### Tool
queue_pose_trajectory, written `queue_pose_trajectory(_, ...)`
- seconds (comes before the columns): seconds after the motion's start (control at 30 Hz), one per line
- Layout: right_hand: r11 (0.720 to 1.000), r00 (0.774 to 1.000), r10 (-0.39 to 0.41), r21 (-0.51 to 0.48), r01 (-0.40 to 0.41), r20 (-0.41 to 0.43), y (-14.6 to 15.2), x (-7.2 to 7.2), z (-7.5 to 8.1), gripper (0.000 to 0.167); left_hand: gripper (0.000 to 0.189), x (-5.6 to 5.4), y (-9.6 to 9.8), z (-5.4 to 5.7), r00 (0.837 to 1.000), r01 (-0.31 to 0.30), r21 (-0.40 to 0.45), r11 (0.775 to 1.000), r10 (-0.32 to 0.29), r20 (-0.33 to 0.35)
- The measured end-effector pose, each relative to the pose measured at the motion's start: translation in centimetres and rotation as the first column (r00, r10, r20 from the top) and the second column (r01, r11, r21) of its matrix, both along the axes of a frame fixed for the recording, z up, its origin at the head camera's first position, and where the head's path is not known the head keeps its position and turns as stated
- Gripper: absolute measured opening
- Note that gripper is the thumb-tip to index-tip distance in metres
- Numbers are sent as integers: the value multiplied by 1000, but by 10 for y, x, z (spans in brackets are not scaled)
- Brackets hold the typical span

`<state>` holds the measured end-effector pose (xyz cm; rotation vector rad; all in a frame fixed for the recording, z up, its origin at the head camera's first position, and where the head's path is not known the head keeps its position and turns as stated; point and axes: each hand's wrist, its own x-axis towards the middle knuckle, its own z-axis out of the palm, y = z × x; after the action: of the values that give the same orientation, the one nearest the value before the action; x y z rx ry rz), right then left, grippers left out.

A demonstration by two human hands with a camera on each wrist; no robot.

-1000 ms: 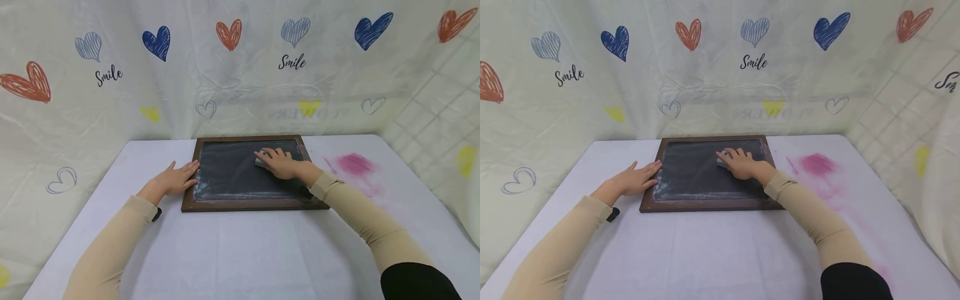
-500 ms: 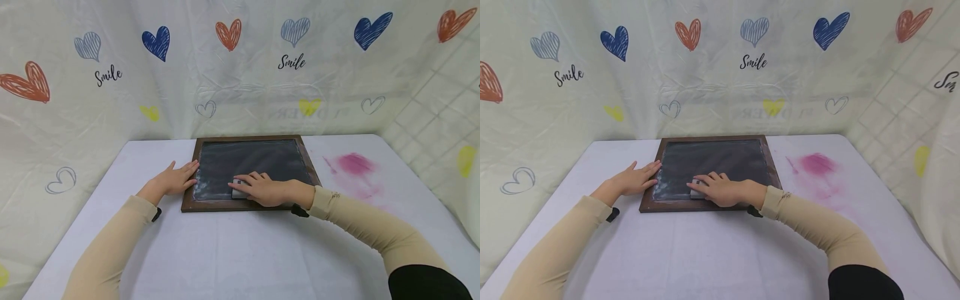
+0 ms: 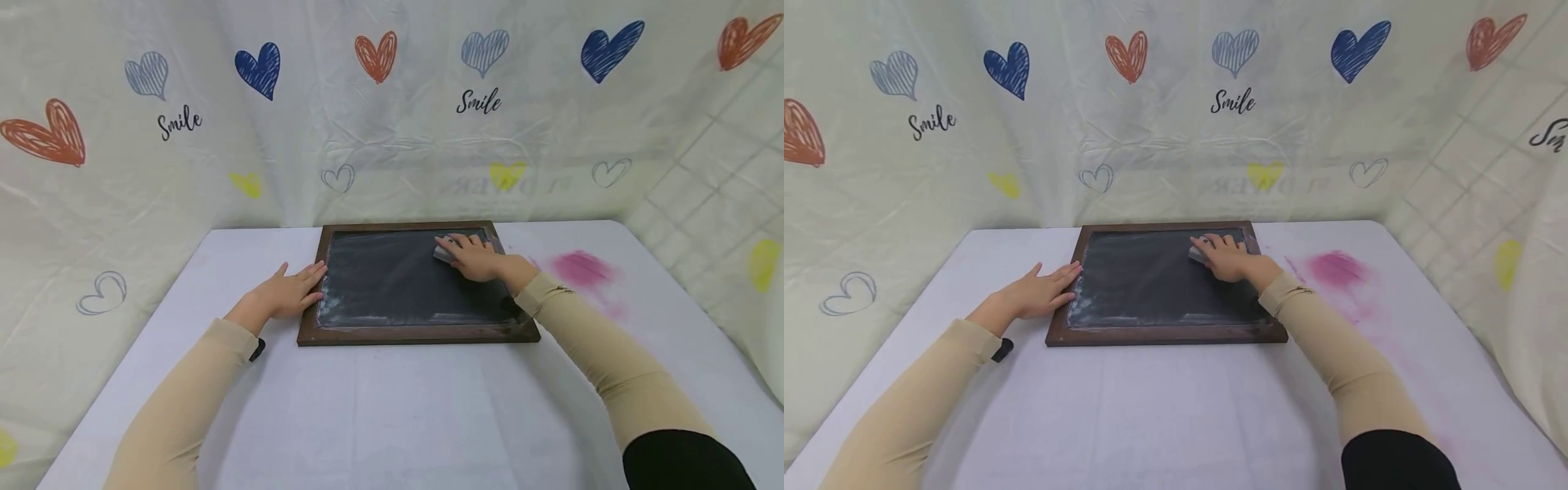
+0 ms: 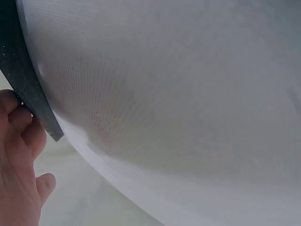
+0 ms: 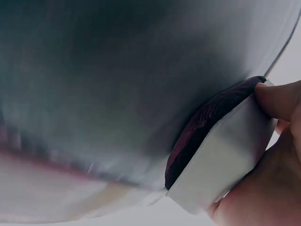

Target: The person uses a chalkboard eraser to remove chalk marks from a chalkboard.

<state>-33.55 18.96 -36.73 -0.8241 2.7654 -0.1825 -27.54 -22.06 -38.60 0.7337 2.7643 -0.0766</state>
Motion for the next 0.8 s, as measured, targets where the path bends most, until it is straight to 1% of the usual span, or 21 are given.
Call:
queue_pose_trajectory(0.1,995,995,-97,14,97,3,8,-12,1,61,70,0,0,1,1000,0,-1,1000,0,-1)
queue_pose_trajectory(0.2,986,986,-164,28,164,21,7,-18,2,62,69,0,0,0,1000,0,1,1000,0,0)
queue_pose_trajectory(0.33,976,975,-215,29,214,60,-7,-21,5,63,70,0,0,1,1000,-6,4,1000,6,0)
queue_pose_trajectory(0.43,975,973,-220,20,219,73,-26,-21,5,62,70,1,0,3,1000,-10,5,1000,10,-2)
queue_pose_trajectory(0.5,980,978,-199,20,198,62,-44,-18,3,61,70,2,0,4,1000,-13,8,1000,13,-1)
queue_pose_trajectory(0.6,991,990,-129,35,127,50,-78,-7,1,60,70,2,-1,4,1000,-15,13,1000,15,-1)
queue_pose_trajectory(0.7,999,998,-9,51,5,64,-111,11,1,61,70,2,0,2,1000,-8,10,1000,8,-2)
queue_pose_trajectory(0.8,991,988,126,37,-130,90,-136,30,2,62,70,2,2,1,1000,-1,3,1000,1,-5)
